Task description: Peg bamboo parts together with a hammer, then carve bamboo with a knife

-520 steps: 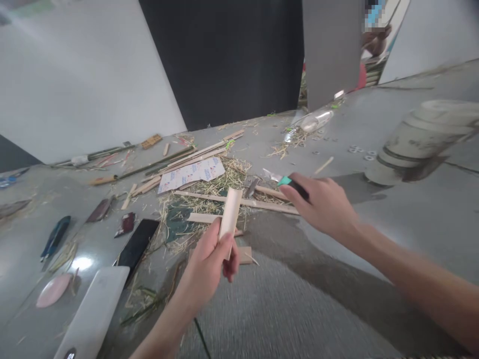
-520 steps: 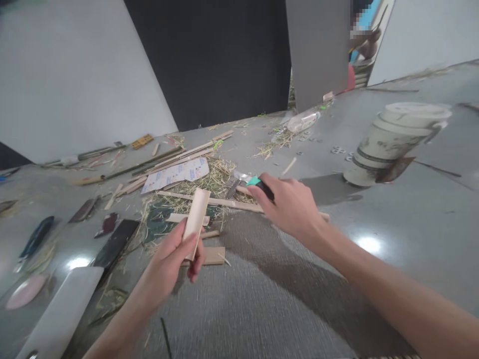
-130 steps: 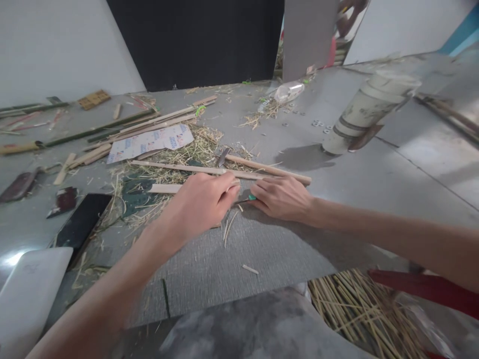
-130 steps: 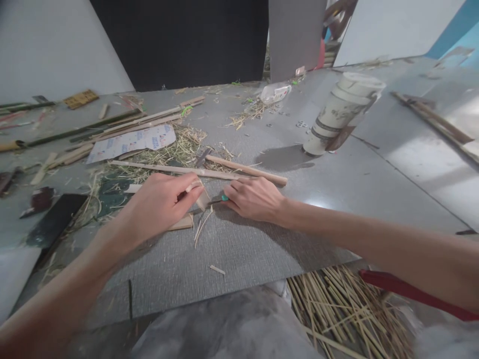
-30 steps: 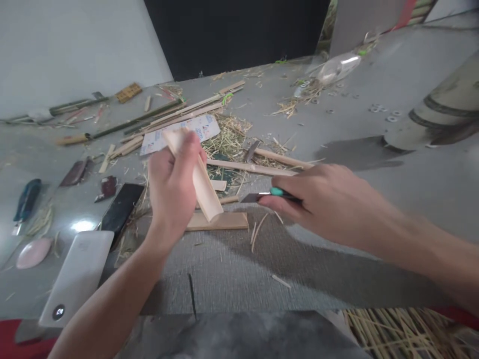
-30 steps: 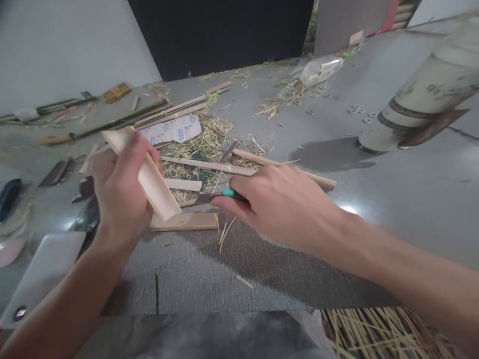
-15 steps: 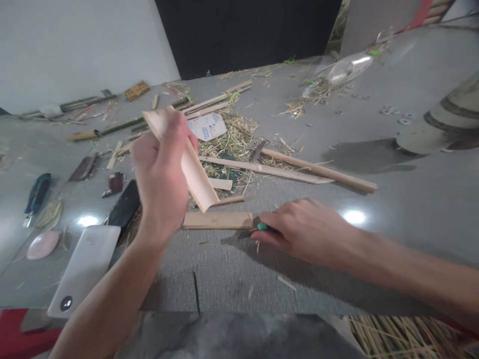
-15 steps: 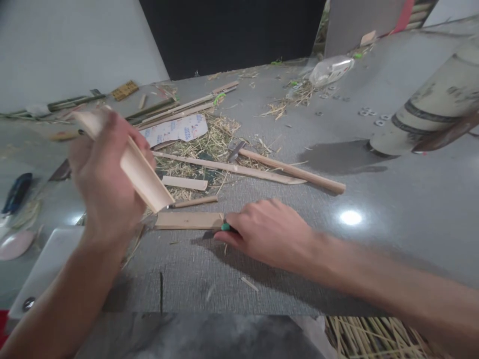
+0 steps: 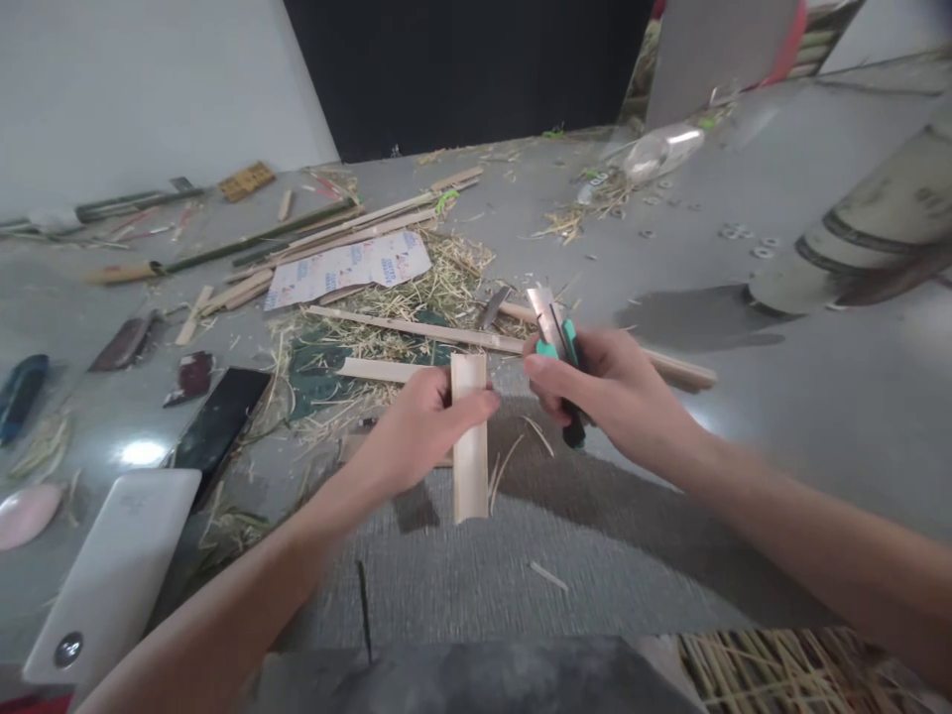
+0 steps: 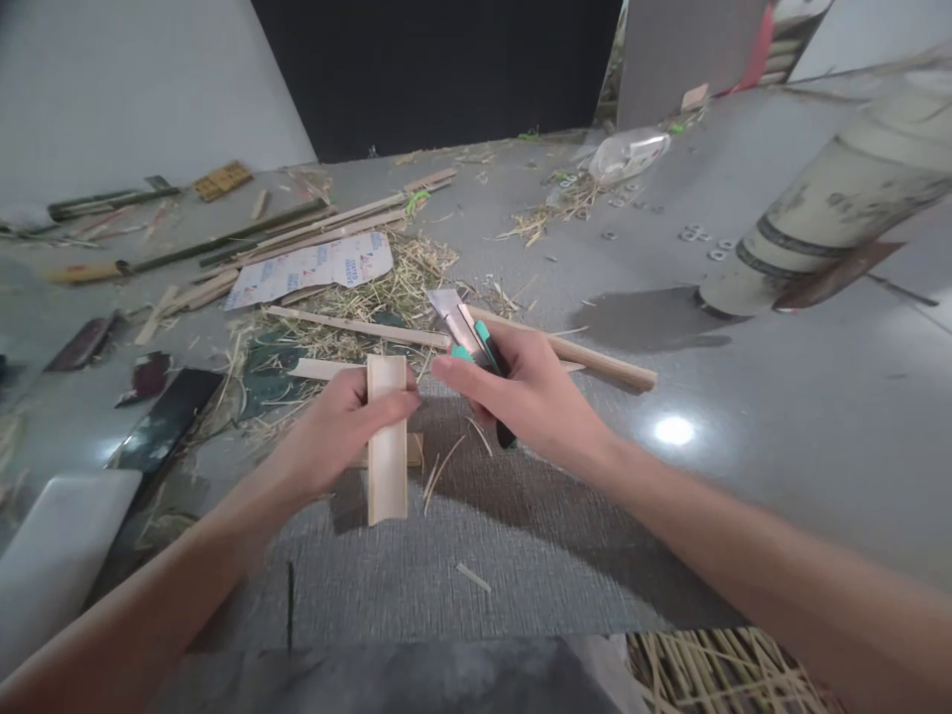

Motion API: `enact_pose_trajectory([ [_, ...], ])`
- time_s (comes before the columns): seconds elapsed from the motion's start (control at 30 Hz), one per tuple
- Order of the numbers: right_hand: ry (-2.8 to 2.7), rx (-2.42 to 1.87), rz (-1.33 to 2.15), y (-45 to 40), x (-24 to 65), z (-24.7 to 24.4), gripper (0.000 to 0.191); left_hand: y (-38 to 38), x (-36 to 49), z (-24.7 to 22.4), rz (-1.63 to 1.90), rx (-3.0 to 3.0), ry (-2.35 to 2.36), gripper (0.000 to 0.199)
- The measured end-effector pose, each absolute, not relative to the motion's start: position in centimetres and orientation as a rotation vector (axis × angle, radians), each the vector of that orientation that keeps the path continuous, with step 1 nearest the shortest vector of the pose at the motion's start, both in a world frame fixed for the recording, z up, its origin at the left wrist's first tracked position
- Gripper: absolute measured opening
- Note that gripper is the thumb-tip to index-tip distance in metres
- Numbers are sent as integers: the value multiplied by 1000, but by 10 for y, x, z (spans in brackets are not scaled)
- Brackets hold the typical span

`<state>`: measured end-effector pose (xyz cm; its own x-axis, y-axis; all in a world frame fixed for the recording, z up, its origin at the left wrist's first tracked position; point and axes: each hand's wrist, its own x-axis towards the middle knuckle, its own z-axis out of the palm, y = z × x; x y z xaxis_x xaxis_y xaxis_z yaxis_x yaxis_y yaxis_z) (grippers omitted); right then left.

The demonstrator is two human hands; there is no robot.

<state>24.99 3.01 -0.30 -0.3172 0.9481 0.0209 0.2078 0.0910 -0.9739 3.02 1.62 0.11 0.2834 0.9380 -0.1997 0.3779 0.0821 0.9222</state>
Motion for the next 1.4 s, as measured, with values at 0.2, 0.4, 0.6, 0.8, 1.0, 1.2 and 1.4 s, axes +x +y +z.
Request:
enact_pose_trajectory([
  [0.2,-1628,-1160,1363,26,245,0,25,13,35,-3,504,1607,1179,30],
  [0.4,-1634,-1186,1329,24,245,-2,21,8,40,0,463,1737,1115,38],
  [0.6,-1605,-1087,1318,23,246,-1,25,9,42,-5,707,1819,1080,41],
  [0.8,-1614,-1209,1053,30,258,-2,34,7,42,-11,823,1470,1011,37],
  [1.0,-1728,-1359,599,36,269,-4,37,5,44,-11,895,1316,955,26],
  [1.2,-1862,-1222,588,36,270,-9,44,6,45,-18,958,1277,932,22],
  [1.4,-2241,-1055,289,33,264,-10,26,4,46,-14,990,1209,964,18],
])
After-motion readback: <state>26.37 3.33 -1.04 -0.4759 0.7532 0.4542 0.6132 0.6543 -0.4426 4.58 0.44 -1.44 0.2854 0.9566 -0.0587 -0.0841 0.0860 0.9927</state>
